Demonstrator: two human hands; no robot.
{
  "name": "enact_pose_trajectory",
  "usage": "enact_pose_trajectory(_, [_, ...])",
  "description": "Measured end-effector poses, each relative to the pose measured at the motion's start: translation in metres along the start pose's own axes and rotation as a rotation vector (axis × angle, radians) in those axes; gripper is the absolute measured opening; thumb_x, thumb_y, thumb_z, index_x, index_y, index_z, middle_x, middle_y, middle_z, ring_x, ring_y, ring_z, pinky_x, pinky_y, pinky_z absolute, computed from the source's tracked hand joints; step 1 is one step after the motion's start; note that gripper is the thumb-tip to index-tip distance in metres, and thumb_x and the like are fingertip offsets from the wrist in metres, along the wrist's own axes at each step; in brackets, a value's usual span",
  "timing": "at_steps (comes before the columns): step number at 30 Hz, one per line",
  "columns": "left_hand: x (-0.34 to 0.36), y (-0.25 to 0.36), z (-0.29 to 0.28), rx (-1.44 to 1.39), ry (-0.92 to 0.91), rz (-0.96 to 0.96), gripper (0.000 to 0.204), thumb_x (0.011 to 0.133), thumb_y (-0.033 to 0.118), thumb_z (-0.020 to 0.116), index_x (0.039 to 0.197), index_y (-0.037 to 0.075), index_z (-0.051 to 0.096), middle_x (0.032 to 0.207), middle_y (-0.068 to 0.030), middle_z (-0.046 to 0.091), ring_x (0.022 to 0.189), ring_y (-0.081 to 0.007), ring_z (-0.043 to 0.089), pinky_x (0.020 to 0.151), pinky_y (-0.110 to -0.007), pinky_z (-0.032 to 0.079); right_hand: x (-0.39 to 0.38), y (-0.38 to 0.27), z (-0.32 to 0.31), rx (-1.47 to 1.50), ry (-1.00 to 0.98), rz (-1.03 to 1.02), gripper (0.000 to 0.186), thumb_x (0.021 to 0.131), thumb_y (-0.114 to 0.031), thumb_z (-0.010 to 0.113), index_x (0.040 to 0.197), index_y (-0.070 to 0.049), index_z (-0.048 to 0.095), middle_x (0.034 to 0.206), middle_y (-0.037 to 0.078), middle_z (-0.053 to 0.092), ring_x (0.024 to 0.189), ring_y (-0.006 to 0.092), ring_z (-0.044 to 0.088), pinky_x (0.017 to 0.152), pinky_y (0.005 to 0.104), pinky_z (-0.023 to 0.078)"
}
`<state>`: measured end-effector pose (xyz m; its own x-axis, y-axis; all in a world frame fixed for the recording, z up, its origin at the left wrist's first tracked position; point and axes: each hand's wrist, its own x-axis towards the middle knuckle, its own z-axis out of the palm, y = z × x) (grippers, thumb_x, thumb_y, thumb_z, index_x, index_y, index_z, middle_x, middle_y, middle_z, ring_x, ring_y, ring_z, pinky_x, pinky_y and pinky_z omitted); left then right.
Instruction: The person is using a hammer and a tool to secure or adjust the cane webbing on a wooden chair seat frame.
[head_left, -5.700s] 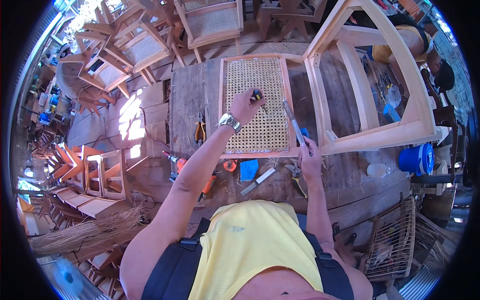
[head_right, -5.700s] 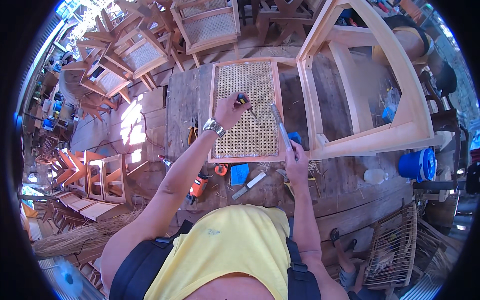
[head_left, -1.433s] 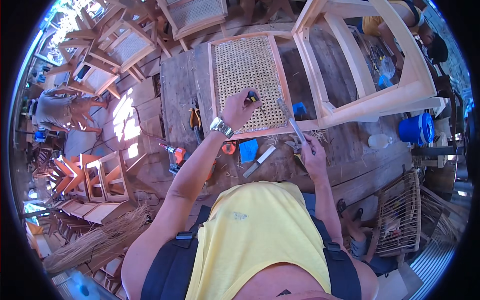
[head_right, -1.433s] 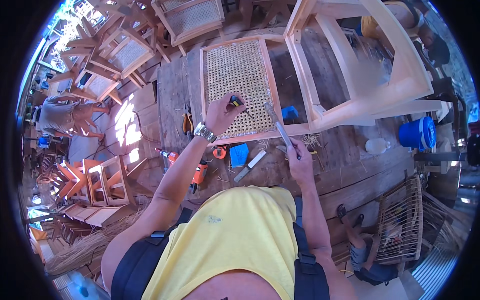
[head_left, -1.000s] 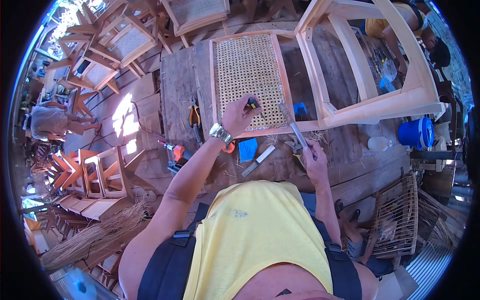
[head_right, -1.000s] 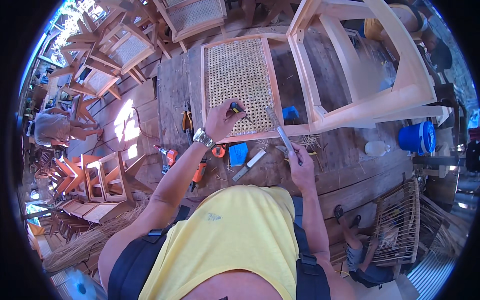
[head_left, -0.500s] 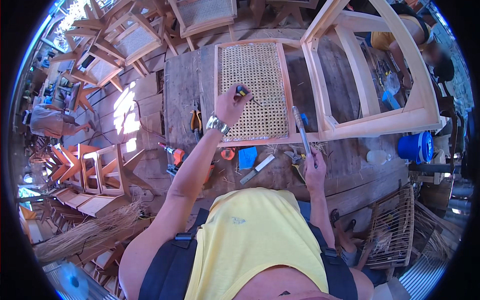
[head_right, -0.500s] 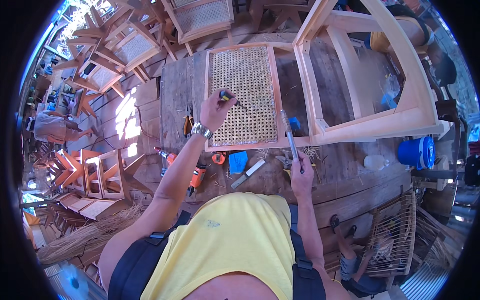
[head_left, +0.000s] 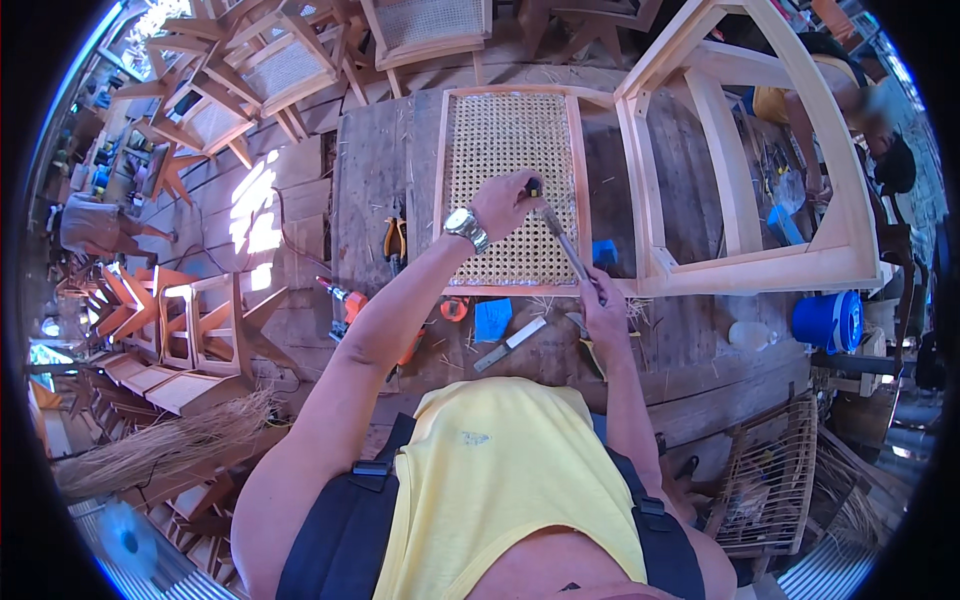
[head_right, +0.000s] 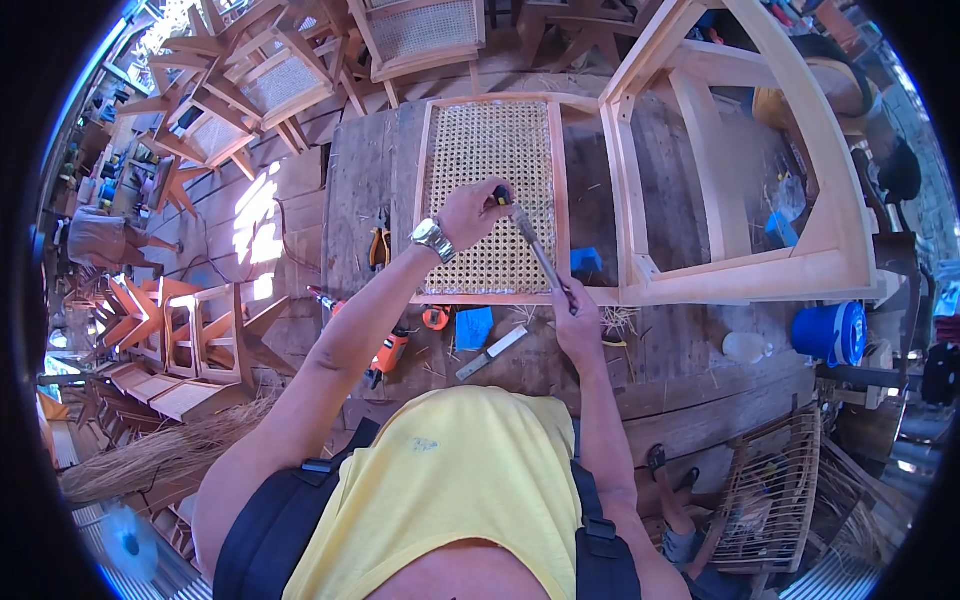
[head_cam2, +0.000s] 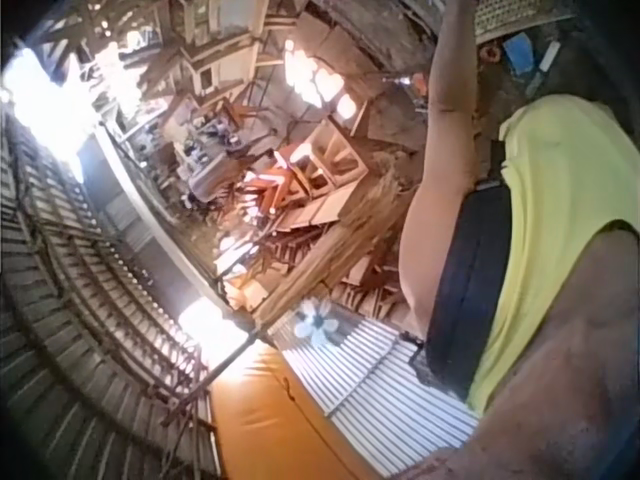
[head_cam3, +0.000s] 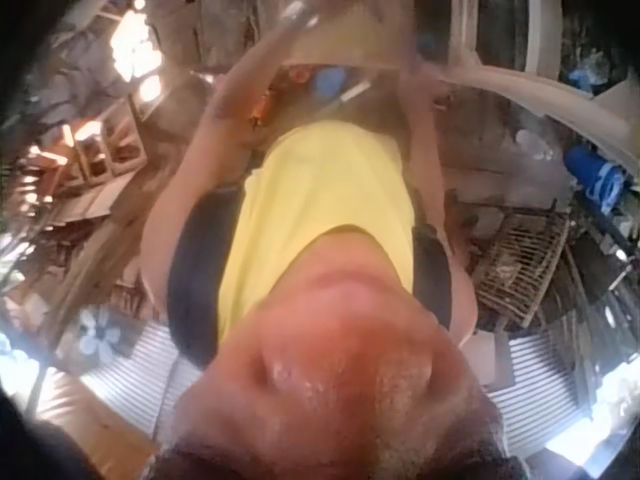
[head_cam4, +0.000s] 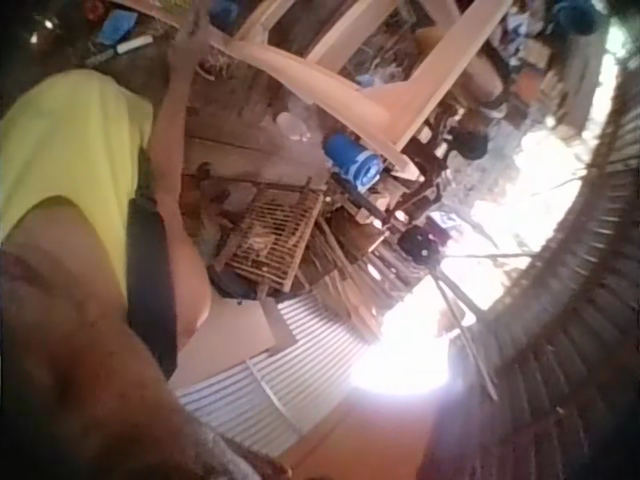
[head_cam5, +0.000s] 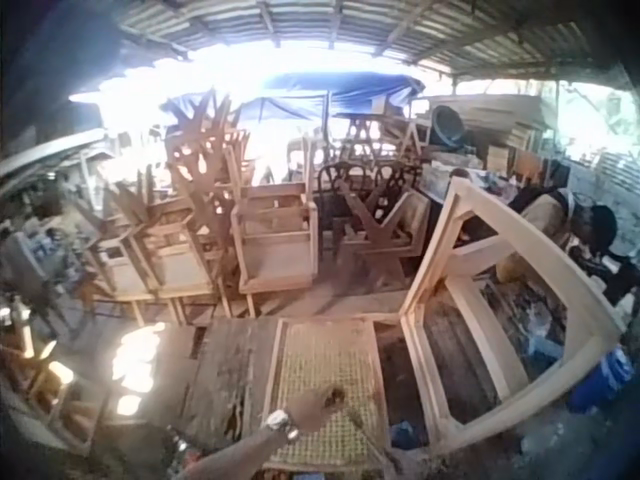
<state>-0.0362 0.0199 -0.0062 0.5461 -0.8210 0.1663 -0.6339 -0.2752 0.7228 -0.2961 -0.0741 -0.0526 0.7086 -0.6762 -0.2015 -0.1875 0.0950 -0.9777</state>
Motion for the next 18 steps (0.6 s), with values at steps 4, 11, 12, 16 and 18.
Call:
enact_pose_trajectory(4, [-0.012,0.003,-0.008,-0.115,0.057,-0.033,0.020,0.088,0.017,0.072,0.103,0.008,0.064,0.079,-0.0100,0.071,0.067,-0.0234,0.069,0.063,-0.035,0.052,-0.009,-0.009,-0.009,-0.073,0.040,-0.060,0.031,0.103,-0.013,0.052,0.132,-0.004,0.057,0.073,-0.007,0.048,0.058,0.0001,0.041,0.050,0.0186,0.034])
enact_pose_trajectory(11, [-0.011,0.007,0.000,0.033,-0.020,0.028,0.022,0.088,0.020,0.072,0.104,0.008,0.063,0.077,-0.0096,0.070,0.069,-0.0239,0.069,0.063,-0.036,0.053,-0.004,0.007,-0.006,-0.049,0.123,-0.124,0.029,0.103,-0.012,0.051,0.130,-0.004,0.058,0.071,-0.007,0.047,0.056,-0.0002,0.040,0.048,0.0186,0.032])
enact_pose_trajectory(12, [-0.015,0.005,-0.001,0.034,-0.020,0.028,0.022,0.088,0.020,0.072,0.104,0.008,0.063,0.077,-0.0096,0.070,0.069,-0.0239,0.069,0.063,-0.036,0.053,-0.008,0.000,-0.008,-0.072,0.019,-0.078,0.028,0.103,-0.011,0.051,0.128,-0.002,0.058,0.079,-0.005,0.051,0.064,0.0012,0.044,0.056,0.0199,0.036])
enact_pose_trajectory(16, [-0.028,0.007,-0.004,-0.066,0.058,0.008,0.021,0.087,0.015,0.073,0.104,0.007,0.063,0.080,-0.0082,0.071,0.070,-0.0209,0.071,0.064,-0.032,0.054,-0.026,-0.018,-0.015,0.060,0.003,0.068,0.026,0.102,-0.011,0.051,0.125,0.000,0.059,0.087,-0.004,0.055,0.072,0.0025,0.047,0.064,0.0205,0.040])
enact_pose_trajectory(18, [-0.030,0.008,-0.002,-0.103,0.042,-0.015,0.021,0.088,0.016,0.073,0.104,0.007,0.062,0.081,-0.0084,0.071,0.070,-0.0209,0.071,0.064,-0.032,0.054,-0.025,-0.012,-0.014,0.037,0.006,0.057,0.026,0.102,-0.011,0.051,0.124,0.000,0.058,0.089,-0.004,0.056,0.074,0.0029,0.047,0.065,0.0207,0.040])
